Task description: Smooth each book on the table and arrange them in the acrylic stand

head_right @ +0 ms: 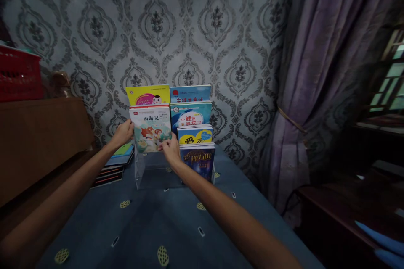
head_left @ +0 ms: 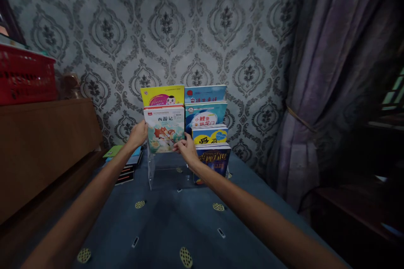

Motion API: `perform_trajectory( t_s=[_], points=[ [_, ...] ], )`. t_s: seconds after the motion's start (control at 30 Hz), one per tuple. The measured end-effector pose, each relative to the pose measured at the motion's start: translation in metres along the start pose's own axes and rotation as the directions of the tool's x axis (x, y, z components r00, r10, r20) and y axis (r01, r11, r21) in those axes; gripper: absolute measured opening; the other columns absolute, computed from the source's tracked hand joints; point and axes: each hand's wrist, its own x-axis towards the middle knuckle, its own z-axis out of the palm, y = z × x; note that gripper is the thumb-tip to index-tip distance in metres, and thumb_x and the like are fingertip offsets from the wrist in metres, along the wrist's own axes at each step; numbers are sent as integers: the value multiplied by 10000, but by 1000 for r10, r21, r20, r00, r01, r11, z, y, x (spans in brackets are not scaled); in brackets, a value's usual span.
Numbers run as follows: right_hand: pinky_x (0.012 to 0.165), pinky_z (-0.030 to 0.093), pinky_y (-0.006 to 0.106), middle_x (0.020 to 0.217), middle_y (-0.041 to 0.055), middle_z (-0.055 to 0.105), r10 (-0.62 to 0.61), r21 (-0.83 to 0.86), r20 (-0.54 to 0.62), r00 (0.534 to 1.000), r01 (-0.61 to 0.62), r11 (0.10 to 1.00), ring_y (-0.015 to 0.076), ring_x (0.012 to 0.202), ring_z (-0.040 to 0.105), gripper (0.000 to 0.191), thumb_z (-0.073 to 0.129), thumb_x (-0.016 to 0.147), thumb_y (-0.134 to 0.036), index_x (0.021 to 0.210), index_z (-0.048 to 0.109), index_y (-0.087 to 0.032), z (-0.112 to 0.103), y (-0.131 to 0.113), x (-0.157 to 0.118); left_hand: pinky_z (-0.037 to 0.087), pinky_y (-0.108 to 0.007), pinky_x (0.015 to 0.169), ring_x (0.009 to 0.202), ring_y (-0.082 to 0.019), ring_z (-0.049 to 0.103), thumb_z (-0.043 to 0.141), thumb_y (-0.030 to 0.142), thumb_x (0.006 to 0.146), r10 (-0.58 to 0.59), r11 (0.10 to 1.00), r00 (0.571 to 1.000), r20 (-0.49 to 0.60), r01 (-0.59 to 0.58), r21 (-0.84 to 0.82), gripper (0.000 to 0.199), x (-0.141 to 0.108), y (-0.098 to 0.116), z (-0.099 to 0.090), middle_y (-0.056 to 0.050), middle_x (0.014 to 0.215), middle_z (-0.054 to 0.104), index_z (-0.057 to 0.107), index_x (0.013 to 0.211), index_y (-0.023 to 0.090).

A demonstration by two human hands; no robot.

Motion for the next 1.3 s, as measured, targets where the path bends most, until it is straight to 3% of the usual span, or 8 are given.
perform_trajectory(
  t_s=[0.47,0.63,0.8,0.97,1.13,1.3],
  points=[
    [602,552,271,855,25,736,-32,-89,61,998,38,995,186,724,715,721,484,823,-181,1525,318,-159,-3,9,-15,539,-345,812,901,-242,670,369,272,964,21,1000,1000,-10,-21,-10,260,-7,1,-1,-111,960,703,583,1065,163],
    [575,545,270,818,6,726,-6,-39,137,990,11,999,168,650,708,658,489,799,-223,1453,435,-175,-8,20,-41,534,-361,854,953,-252,677,380,278,962,18,999,1000,-23,-19,-42,302,-10,-2,1,-111,1000,709,569,1166,163],
    [534,515,255,749,-22,711,63,8,274,960,-68,998,155,599,694,590,504,763,-237,1350,529,-189,-12,43,-83,514,-410,946,1067,-267,660,362,263,956,1,997,999,-52,-4,-74,427,-22,-9,4,-163,1162,681,483,1336,111],
    [519,507,258,690,-48,699,189,54,327,926,-218,975,153,548,682,614,529,731,-246,1340,521,-172,-15,67,-110,526,-431,949,1119,-267,645,360,286,953,-72,988,995,-74,61,-141,461,-57,-28,18,-175,1252,644,455,1373,121],
    [516,480,250,683,-56,698,200,132,292,935,-247,960,149,545,676,717,552,725,-276,1422,424,-167,-16,70,-103,583,-428,822,1007,-275,693,393,324,925,-217,943,976,8,212,-255,484,-119,-55,43,-182,1193,671,474,1356,117],
    [521,472,241,718,-48,709,133,218,239,962,-186,958,148,565,684,822,560,759,-281,1527,271,-217,-7,49,-77,611,-415,663,987,-306,708,418,485,870,-439,825,891,112,449,-342,539,-193,-102,74,-166,1176,671,491,1298,166]
  ],
)
